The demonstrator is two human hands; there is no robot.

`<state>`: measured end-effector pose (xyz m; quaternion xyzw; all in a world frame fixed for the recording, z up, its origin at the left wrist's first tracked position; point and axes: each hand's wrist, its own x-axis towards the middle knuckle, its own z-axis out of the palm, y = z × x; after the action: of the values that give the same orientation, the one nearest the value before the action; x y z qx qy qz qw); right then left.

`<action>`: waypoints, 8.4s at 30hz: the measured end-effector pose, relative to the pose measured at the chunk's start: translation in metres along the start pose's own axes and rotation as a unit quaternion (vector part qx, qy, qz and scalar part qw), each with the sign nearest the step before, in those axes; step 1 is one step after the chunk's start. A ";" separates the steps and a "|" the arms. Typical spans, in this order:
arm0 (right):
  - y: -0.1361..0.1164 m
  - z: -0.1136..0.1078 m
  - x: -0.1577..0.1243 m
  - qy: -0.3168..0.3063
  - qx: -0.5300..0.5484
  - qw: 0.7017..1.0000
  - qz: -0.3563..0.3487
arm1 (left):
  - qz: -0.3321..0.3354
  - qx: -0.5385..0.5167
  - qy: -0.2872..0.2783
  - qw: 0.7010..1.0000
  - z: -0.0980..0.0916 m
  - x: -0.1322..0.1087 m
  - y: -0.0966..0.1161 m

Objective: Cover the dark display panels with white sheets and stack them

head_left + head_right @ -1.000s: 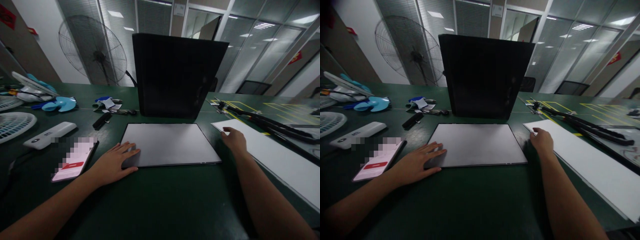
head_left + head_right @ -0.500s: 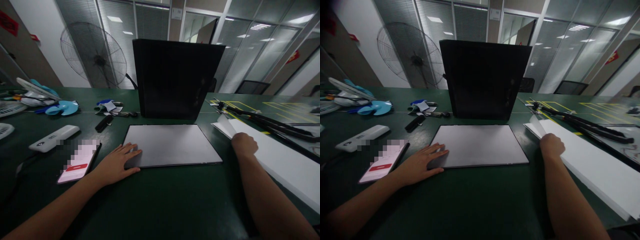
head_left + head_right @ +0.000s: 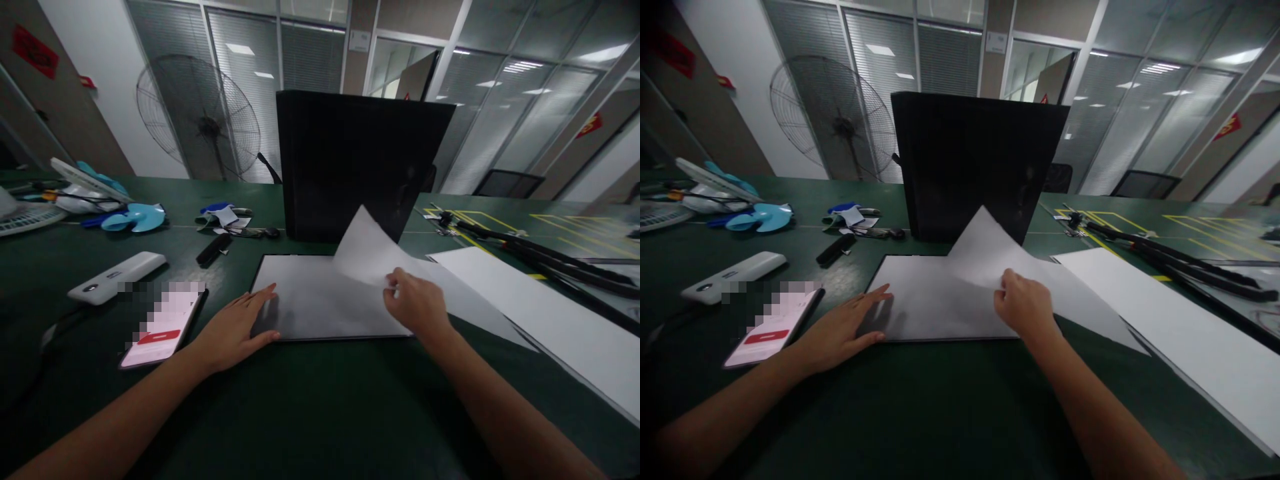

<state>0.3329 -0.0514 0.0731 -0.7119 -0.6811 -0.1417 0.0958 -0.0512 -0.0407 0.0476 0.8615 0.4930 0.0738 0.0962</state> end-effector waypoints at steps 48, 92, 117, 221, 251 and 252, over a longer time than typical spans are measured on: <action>0.076 0.054 0.027 -0.100 0.058 0.987 0.110 | -0.043 0.035 0.001 0.998 0.014 0.001 0.011; 0.054 0.009 0.011 0.208 -0.002 0.973 0.103 | -0.061 -0.001 0.028 0.998 0.019 0.004 0.000; 0.042 0.036 0.018 -0.007 0.040 0.999 0.034 | -0.080 -0.069 0.072 0.992 0.025 0.013 -0.016; 0.021 0.033 0.007 -0.132 0.081 0.978 -0.138 | -0.056 -0.037 0.067 0.995 0.036 0.015 -0.023; -0.026 0.010 -0.022 0.265 0.092 0.756 -0.591 | 0.006 -0.047 0.188 0.981 0.016 0.006 -0.009; -0.026 0.008 -0.022 0.269 0.094 0.754 -0.591 | 0.034 -0.028 0.208 0.977 0.012 0.004 -0.006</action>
<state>0.3069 -0.0686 0.0571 -0.0871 -0.9222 -0.2913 0.2390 -0.0513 -0.0358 0.0351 0.8404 0.4706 0.2686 0.0129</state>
